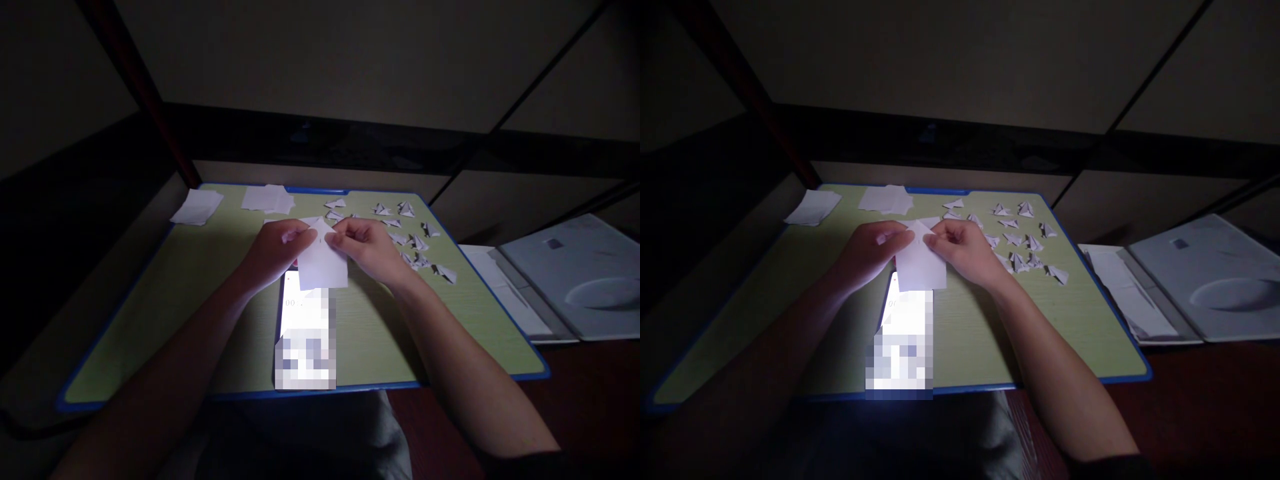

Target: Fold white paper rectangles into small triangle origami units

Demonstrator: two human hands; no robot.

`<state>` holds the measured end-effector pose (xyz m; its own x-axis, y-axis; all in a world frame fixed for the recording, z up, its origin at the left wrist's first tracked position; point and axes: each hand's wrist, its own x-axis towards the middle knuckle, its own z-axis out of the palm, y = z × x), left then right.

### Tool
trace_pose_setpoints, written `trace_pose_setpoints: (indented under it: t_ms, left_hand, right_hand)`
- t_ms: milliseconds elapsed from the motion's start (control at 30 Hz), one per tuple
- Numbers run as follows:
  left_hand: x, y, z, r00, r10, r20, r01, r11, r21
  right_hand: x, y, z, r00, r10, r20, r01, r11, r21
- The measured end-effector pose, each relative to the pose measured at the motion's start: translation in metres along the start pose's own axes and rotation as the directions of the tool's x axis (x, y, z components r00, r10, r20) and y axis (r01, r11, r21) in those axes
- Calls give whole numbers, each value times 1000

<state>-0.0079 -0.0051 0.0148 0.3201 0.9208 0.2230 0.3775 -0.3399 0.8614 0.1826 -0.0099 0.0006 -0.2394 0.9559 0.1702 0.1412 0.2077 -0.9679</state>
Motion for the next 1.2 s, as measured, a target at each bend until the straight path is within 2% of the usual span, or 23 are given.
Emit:
trace_pose_setpoints:
  t_ms: [400, 567, 800, 967, 1200]
  left_hand:
    - [-3, -1, 7, 999, 26, 40, -28, 998, 50]
    - [-4, -1, 7, 998, 21, 51, -22, 1000, 16]
    - [-3, -2, 7, 998, 57, 31, -58, 997, 42]
    - [-3, -2, 9, 996, 90, 23, -92, 988, 123]
    - [-5, 1, 12, 994, 111, 14, -112, 982, 152]
  right_hand:
    - [-2, -6, 7, 997, -55, -62, 56, 998, 12]
    - [-3, -7, 8, 996, -56, -66, 57, 998, 20]
    - [-2, -5, 11, 991, -76, -114, 83, 995, 54]
    - [-2, -2, 12, 989, -86, -121, 91, 995, 38]
    - [-3, -5, 13, 991, -86, -101, 91, 995, 47]
